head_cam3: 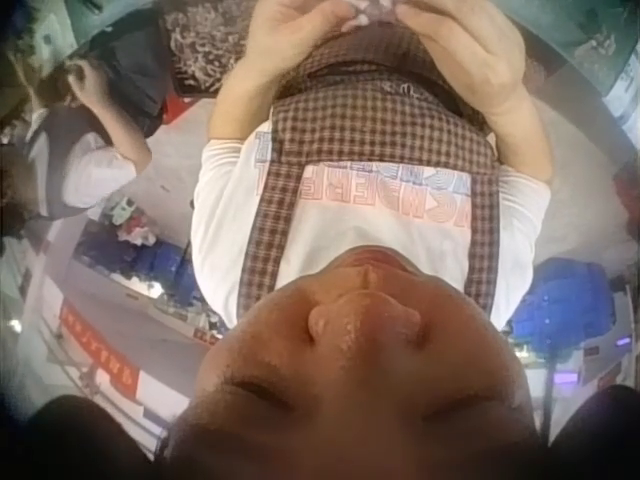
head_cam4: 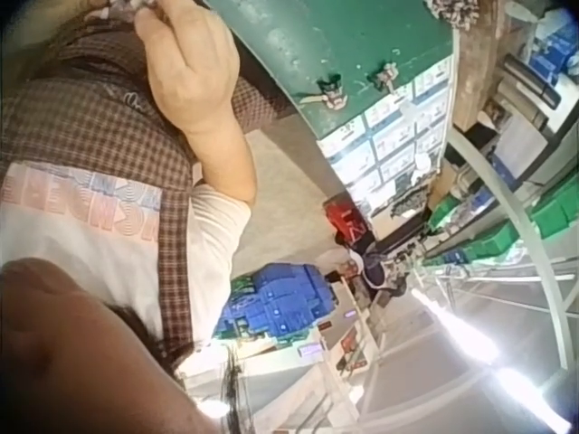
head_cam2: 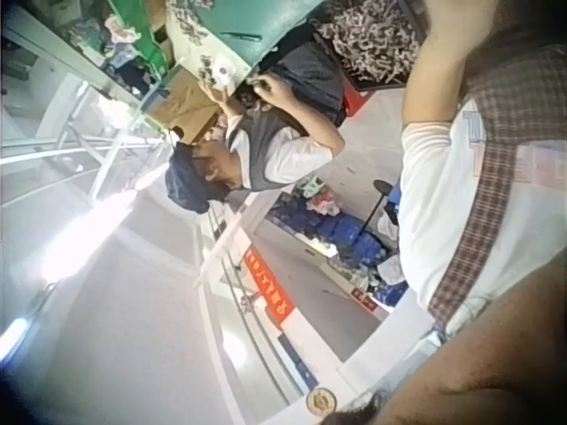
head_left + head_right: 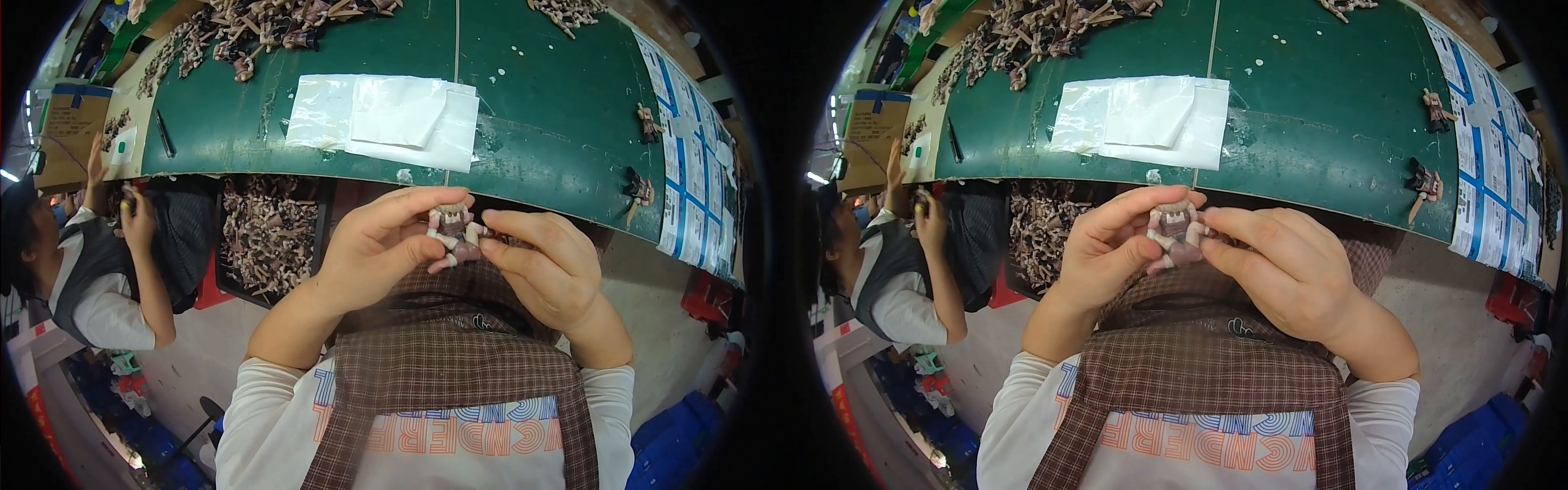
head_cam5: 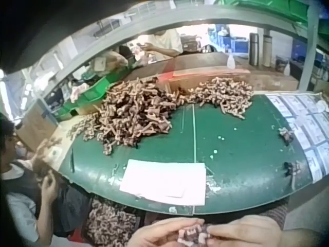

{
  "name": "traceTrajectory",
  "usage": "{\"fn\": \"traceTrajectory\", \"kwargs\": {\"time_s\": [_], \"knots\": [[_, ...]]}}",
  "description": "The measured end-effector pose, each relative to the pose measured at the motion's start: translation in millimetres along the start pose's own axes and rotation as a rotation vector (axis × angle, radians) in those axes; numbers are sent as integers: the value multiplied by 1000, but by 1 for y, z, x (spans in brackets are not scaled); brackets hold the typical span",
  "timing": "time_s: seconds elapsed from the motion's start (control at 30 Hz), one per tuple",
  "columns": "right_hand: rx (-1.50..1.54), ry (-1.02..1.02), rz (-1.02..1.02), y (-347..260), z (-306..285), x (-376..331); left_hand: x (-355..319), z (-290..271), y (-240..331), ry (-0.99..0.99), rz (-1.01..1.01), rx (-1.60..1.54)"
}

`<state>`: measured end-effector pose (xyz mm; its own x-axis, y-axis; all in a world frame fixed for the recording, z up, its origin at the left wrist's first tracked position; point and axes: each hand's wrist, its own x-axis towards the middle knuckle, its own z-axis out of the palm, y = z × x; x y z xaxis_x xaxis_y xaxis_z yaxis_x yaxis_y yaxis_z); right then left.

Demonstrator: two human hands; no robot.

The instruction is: The person assembles toy figurines by attaching parts together by hand, wipes them with a cloth, lines the figurines up on the table, and applies glue to them using a squeeze bottle.

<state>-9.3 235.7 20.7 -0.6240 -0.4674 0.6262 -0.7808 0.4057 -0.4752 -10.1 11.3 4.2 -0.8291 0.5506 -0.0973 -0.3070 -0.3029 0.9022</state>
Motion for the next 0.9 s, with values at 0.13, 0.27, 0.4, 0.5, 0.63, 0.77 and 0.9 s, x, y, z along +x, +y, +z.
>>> {"fn": "traceTrajectory", "kwargs": {"time_s": [0.13,0.27,0.4,0.5,0.63,0.77,0.9], "knots": [[100,-75,75,2,-1,5,0,1,-10,96,85,61],[167,-7,129,5,8,3,3,3,-15,167,54,-90],[131,37,147,7,20,-5,5,7,-21,230,41,-164],[107,23,163,4,25,-6,1,12,-25,326,-56,-266],[-49,12,105,12,30,-18,1,13,-31,282,-175,-380],[-234,50,3,15,34,-25,0,18,-40,313,-229,-402],[-205,63,2,15,41,-29,-2,14,-48,314,-224,-399]]}}
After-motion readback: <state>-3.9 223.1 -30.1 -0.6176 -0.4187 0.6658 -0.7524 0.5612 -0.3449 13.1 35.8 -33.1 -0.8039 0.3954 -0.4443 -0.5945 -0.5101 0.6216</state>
